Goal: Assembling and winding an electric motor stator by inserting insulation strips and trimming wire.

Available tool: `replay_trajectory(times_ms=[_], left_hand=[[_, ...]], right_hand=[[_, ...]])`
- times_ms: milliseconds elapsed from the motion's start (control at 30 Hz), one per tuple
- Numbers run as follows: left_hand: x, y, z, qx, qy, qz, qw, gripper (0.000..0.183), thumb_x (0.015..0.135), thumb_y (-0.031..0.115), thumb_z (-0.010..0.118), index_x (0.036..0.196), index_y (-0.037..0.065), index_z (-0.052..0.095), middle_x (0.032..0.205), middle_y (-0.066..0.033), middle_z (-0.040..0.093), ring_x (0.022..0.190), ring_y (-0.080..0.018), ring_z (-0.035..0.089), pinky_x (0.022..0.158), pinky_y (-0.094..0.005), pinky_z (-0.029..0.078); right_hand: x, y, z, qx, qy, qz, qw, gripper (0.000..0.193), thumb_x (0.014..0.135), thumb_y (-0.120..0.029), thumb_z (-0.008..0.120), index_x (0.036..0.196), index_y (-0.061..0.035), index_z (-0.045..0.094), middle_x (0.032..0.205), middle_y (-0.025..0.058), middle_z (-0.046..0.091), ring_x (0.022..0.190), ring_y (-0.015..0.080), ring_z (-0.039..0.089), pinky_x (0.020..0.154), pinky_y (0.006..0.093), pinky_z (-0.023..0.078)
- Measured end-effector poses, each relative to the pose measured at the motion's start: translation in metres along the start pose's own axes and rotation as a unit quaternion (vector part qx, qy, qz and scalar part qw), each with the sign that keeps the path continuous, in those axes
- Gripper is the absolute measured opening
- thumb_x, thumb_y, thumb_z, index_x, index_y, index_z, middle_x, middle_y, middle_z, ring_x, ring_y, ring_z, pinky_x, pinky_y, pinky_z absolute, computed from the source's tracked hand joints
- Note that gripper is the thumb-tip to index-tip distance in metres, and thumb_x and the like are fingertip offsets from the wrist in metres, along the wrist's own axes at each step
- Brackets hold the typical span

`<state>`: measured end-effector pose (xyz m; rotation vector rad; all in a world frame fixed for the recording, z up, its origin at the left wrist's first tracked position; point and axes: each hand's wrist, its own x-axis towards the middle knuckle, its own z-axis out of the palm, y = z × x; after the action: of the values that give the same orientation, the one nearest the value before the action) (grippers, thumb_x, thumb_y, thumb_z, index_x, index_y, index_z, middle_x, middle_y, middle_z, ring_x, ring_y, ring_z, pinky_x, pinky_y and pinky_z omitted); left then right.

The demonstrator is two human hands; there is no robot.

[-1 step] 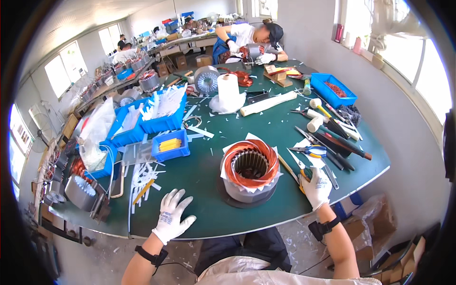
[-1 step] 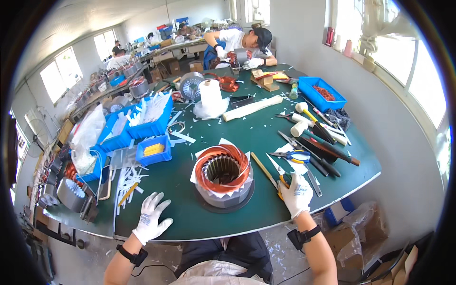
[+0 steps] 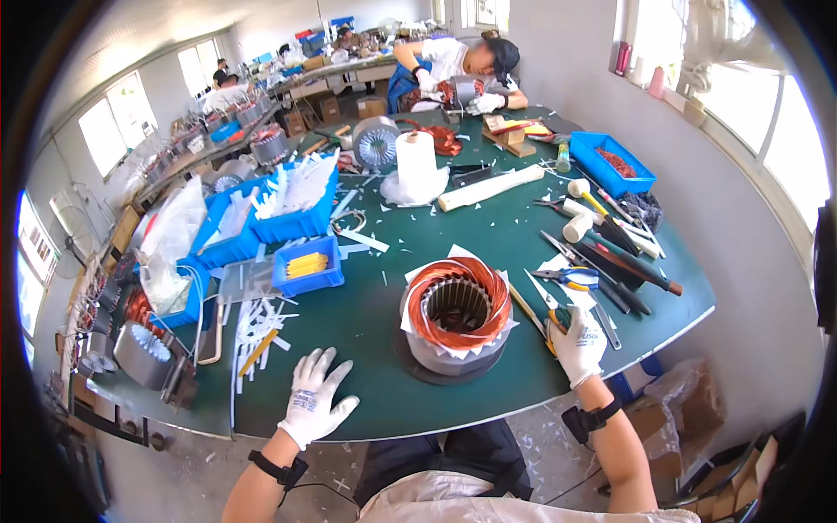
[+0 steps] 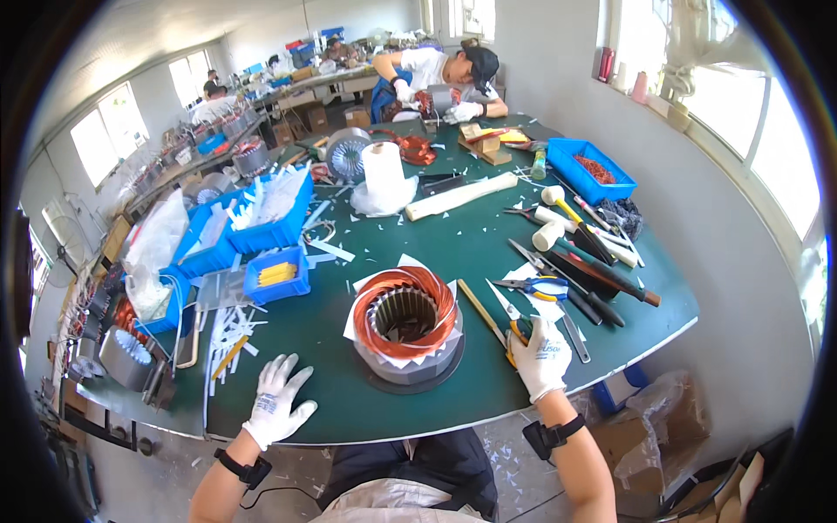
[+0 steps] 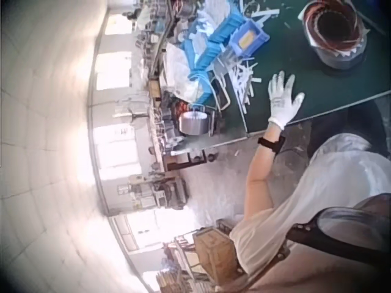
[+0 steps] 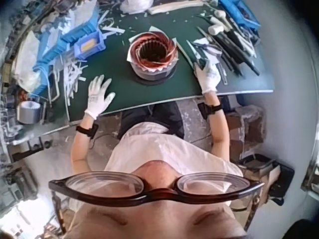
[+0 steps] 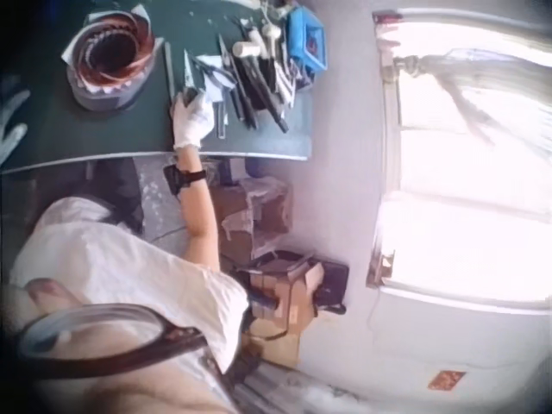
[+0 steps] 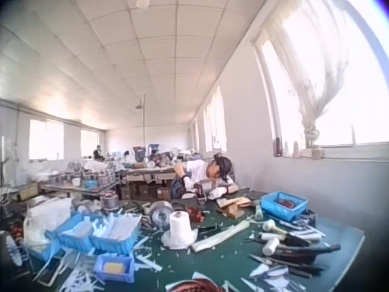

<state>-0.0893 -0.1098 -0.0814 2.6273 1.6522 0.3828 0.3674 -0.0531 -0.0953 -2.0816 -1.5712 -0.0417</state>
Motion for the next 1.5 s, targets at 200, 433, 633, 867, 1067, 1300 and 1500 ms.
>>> replay_trajectory(times_ms=[200, 433, 633, 867, 1067, 1300, 1500], left_hand=[[0.003, -0.004, 0.009, 0.0, 0.043, -0.017, 0.999, 0.071, 0.08, 0.052, 0.069, 0.135, 0.011, 0.053, 0.142, -0.0239, 0.042, 0.132, -0.0477, 0.037, 0.11, -0.0635, 0.026], [0.012, -0.001, 0.006, 0.0, -0.056, -0.036, 0.998, 0.068, 0.078, 0.043, 0.069, 0.133, 0.01, 0.051, 0.138, -0.0239, 0.044, 0.128, -0.0474, 0.039, 0.108, -0.0647, 0.027], [0.017, -0.004, 0.003, -0.027, -0.116, -0.031, 0.992, 0.068, 0.078, 0.04, 0.066, 0.133, 0.004, 0.048, 0.136, -0.0231, 0.046, 0.127, -0.0459, 0.04, 0.108, -0.0634, 0.027], [0.02, -0.007, 0.005, -0.045, -0.103, -0.027, 0.993, 0.067, 0.081, 0.038, 0.065, 0.136, 0.004, 0.045, 0.14, -0.0232, 0.043, 0.131, -0.0466, 0.038, 0.11, -0.0641, 0.026], [0.021, -0.01, 0.003, -0.058, -0.118, -0.047, 0.99, 0.065, 0.079, 0.038, 0.067, 0.133, 0.007, 0.05, 0.139, -0.0205, 0.047, 0.129, -0.044, 0.041, 0.11, -0.0618, 0.028], [0.022, -0.01, 0.003, -0.055, -0.102, -0.058, 0.992, 0.062, 0.076, 0.038, 0.071, 0.129, 0.011, 0.056, 0.137, -0.0165, 0.05, 0.127, -0.0402, 0.043, 0.109, -0.0595, 0.03], [0.096, 0.034, -0.045, -0.184, 0.076, -0.13, 0.971, 0.044, 0.078, 0.025, 0.073, 0.117, 0.008, 0.059, 0.122, -0.0128, 0.055, 0.115, -0.0334, 0.05, 0.101, -0.0518, 0.036]], right_hand=[[0.009, -0.006, 0.012, -0.009, 0.022, 0.008, 1.0, 0.041, 0.077, -0.025, 0.08, 0.108, -0.0033, 0.066, 0.104, 0.0164, 0.069, 0.095, 0.0341, 0.067, 0.083, 0.0398, 0.053], [0.012, -0.003, 0.013, -0.017, 0.019, -0.032, 0.999, 0.041, 0.071, -0.017, 0.082, 0.105, -0.0023, 0.065, 0.102, 0.0164, 0.069, 0.092, 0.0351, 0.067, 0.083, 0.0402, 0.053], [0.013, 0.0, 0.013, -0.013, -0.012, -0.022, 1.0, 0.048, 0.067, -0.014, 0.085, 0.107, -0.0015, 0.062, 0.101, 0.0188, 0.067, 0.09, 0.0374, 0.066, 0.081, 0.0413, 0.054], [0.012, 0.005, 0.015, -0.02, -0.016, -0.021, 0.999, 0.049, 0.067, -0.016, 0.085, 0.108, -0.0025, 0.061, 0.1, 0.018, 0.067, 0.089, 0.0379, 0.066, 0.079, 0.0427, 0.053], [0.034, -0.019, -0.002, 0.014, -0.121, 0.142, 0.982, 0.039, 0.077, -0.013, 0.078, 0.11, -0.0015, 0.06, 0.098, 0.0182, 0.068, 0.085, 0.0335, 0.069, 0.081, 0.0388, 0.054], [0.079, -0.096, -0.128, 0.112, -0.373, 0.167, 0.906, 0.043, 0.079, -0.015, 0.079, 0.113, 0.0012, 0.058, 0.091, 0.016, 0.067, 0.077, 0.0254, 0.066, 0.074, 0.0353, 0.053], [0.094, -0.136, -0.152, 0.056, -0.403, 0.039, 0.913, 0.048, 0.075, -0.028, 0.084, 0.106, -0.0001, 0.06, 0.088, 0.0191, 0.067, 0.079, 0.0333, 0.069, 0.073, 0.0387, 0.054]])
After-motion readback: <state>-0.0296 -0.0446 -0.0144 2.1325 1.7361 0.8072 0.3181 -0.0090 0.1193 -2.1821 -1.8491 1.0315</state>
